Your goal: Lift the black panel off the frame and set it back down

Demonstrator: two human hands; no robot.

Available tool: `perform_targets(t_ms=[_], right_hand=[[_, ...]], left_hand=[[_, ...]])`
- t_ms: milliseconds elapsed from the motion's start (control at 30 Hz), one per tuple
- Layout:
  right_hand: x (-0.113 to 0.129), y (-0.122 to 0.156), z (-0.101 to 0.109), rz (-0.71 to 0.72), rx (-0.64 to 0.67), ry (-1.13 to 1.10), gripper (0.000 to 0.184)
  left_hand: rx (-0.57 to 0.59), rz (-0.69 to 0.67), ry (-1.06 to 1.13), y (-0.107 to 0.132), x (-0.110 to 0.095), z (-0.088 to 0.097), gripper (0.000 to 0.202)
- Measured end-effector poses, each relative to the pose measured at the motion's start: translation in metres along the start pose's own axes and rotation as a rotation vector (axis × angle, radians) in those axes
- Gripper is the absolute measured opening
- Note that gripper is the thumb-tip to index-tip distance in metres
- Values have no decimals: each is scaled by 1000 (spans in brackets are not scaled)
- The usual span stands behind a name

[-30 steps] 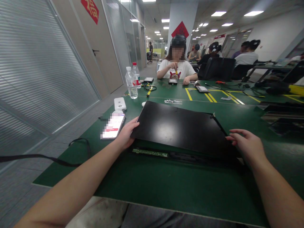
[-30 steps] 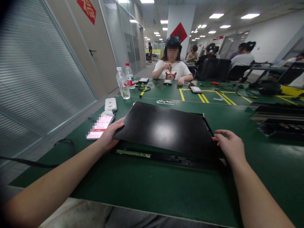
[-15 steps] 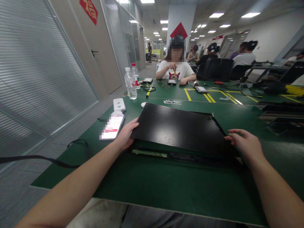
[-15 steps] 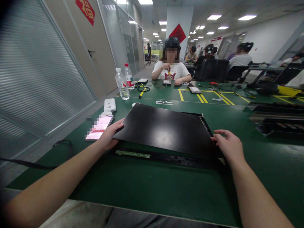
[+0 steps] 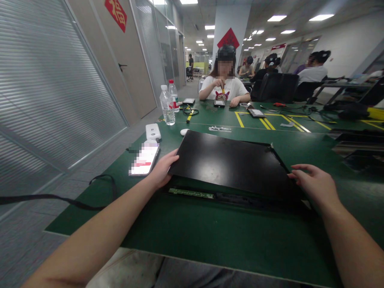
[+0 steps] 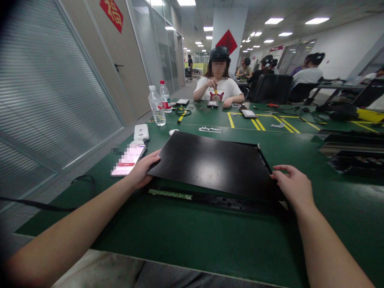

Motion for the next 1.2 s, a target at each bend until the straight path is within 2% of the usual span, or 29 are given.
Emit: perform_targets(t_ms=[733, 867, 1200], right_hand=[[1, -1, 1, 22, -14, 62, 38], [0, -2, 0, 10, 23, 67, 38], [4, -2, 1, 58, 7, 156, 34]], left_hand=[[-61, 62, 8, 0, -2, -1, 38], [-87, 80, 31, 0, -3, 0, 40], [-59, 50, -3, 2, -1, -1, 51]])
Point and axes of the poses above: each hand's wrist, its own y-axis away from the middle knuckle, its own z-axis out of the back of the hand, x = y × z, the point moved 3 cm from there along -y, towards the middle knuckle, and after that the axes turned 4 degrees about -y, right-handed, at the moved point
